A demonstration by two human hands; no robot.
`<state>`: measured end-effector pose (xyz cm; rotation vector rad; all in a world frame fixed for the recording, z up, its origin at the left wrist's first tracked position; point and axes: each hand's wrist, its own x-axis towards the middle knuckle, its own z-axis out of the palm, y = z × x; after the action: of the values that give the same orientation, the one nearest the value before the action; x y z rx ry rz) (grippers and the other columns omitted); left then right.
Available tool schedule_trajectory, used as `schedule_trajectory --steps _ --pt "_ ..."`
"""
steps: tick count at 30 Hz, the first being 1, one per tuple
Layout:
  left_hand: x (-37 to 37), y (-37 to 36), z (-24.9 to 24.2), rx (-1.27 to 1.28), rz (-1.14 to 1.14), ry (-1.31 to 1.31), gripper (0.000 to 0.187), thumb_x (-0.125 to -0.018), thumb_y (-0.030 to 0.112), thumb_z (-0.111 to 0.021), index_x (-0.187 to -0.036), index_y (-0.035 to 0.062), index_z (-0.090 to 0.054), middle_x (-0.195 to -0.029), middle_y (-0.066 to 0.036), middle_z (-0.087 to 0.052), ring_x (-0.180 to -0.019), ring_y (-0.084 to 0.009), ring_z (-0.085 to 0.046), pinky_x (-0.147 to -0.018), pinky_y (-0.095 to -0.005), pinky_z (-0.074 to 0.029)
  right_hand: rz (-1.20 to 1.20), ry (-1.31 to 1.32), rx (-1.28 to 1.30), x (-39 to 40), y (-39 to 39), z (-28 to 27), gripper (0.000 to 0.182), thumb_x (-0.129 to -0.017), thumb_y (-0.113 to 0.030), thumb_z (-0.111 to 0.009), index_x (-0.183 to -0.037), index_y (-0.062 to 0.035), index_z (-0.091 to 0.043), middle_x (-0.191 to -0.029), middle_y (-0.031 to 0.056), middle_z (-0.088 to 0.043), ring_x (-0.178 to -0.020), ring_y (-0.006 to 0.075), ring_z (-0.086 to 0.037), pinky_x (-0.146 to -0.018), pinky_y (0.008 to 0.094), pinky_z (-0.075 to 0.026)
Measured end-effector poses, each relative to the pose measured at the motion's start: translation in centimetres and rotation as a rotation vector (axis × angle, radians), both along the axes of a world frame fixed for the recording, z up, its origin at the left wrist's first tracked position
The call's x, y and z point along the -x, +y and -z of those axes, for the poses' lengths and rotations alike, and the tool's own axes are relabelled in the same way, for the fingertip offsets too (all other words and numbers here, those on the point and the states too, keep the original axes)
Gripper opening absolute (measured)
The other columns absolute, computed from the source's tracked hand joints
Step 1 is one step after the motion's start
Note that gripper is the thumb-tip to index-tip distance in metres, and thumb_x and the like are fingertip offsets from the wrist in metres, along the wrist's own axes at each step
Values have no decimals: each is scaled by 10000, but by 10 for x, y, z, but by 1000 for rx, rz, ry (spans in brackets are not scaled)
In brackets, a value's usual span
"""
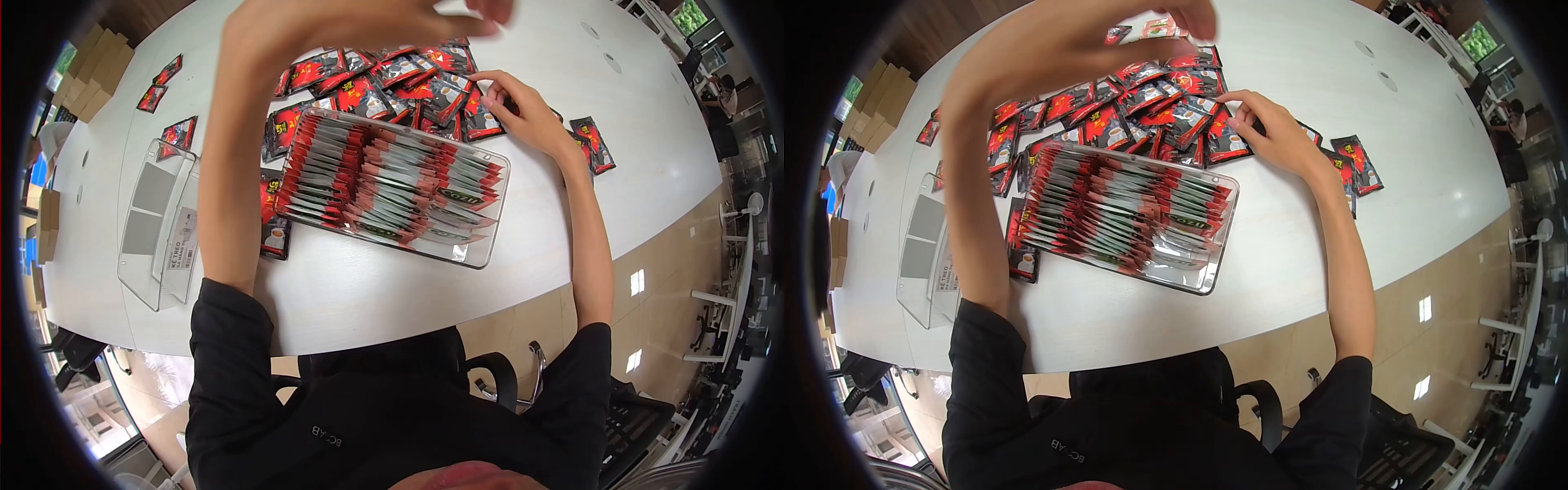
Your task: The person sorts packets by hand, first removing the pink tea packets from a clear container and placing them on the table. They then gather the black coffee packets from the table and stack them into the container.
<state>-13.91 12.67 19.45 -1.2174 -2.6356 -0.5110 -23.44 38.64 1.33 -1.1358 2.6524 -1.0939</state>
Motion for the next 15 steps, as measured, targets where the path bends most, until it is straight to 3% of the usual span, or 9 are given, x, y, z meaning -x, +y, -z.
schedule_trajectory --steps 2,5,7,8,10,11,13,14,15 --pt "57 -17 27 3 -107 29 213 -968 159 -590 -1095 -11 -608 -1067 -164 -637 -1040 -324 -598 -905 -403 -486 3 16 -12 -1 0 1 300 -994 -144 -573 -1289 -92 -585 -808 0 -503 -743 107 -473 -730 264 -432" --pt "113 -44 81 88 -228 339 206 -966 164 -598 -1057 -9 -666 -1043 -143 -676 -977 -277 -634 -867 -392 -505 -31 78 -9 2 2 3 307 -984 -138 -578 -1291 -128 -588 -888 26 -542 -765 128 -515 -752 294 -462" --pt "142 -63 119 33 -230 198 332 -1003 264 -555 -1293 104 -559 -1102 -127 -646 -1051 -316 -615 -887 -410 -502 35 172 -47 -2 -3 2 301 -992 -188 -575 -1287 -135 -592 -1010 66 -554 -849 163 -580 -795 324 -486" --pt "150 -70 133 31 -230 197 332 -1003 264 -555 -1293 104 -559 -1102 -127 -646 -1051 -316 -615 -887 -410 -502 35 171 -48 -3 -5 3 301 -992 -188 -575 -1287 -135 -592 -1010 66 -554 -849 163 -580 -795 324 -486" --pt "158 -77 154 143 -251 232 461 -1046 362 -461 -1428 103 -469 -1217 -162 -606 -1090 -334 -596 -952 -442 -471 100 265 32 -4 -11 7 307 -1013 -240 -537 -1296 -132 -587 -1207 99 -563 -1058 225 -597 -916 380 -472" --pt "161 -75 165 142 -251 231 461 -1046 362 -461 -1428 103 -469 -1217 -162 -606 -1090 -334 -596 -952 -442 -471 100 264 31 -2 -14 8 307 -1013 -240 -537 -1296 -132 -587 -1207 99 -563 -1058 225 -597 -916 380 -472" --pt "160 -65 176 7 -339 87 520 -1048 396 -442 -1471 95 -419 -1291 -158 -595 -1160 -337 -573 -1005 -436 -444 74 527 -6 0 -20 11 330 -1046 -273 -455 -1316 -127 -578 -1361 95 -544 -1262 270 -511 -1055 417 -388" --pt "163 -63 176 72 -406 -118 553 -1051 428 -413 -1486 85 -397 -1364 -174 -562 -1241 -335 -537 -1057 -407 -415 74 527 -7 0 -22 14 330 -1046 -273 -455 -1316 -127 -578 -1361 95 -544 -1262 270 -511 -1055 417 -388" --pt "165 -65 185 70 -406 -118 553 -1051 428 -413 -1486 85 -397 -1364 -174 -562 -1241 -335 -537 -1057 -407 -415 46 511 -20 1 -24 16 350 -1055 -288 -423 -1325 -124 -573 -1406 86 -522 -1300 277 -476 -1089 424 -345"
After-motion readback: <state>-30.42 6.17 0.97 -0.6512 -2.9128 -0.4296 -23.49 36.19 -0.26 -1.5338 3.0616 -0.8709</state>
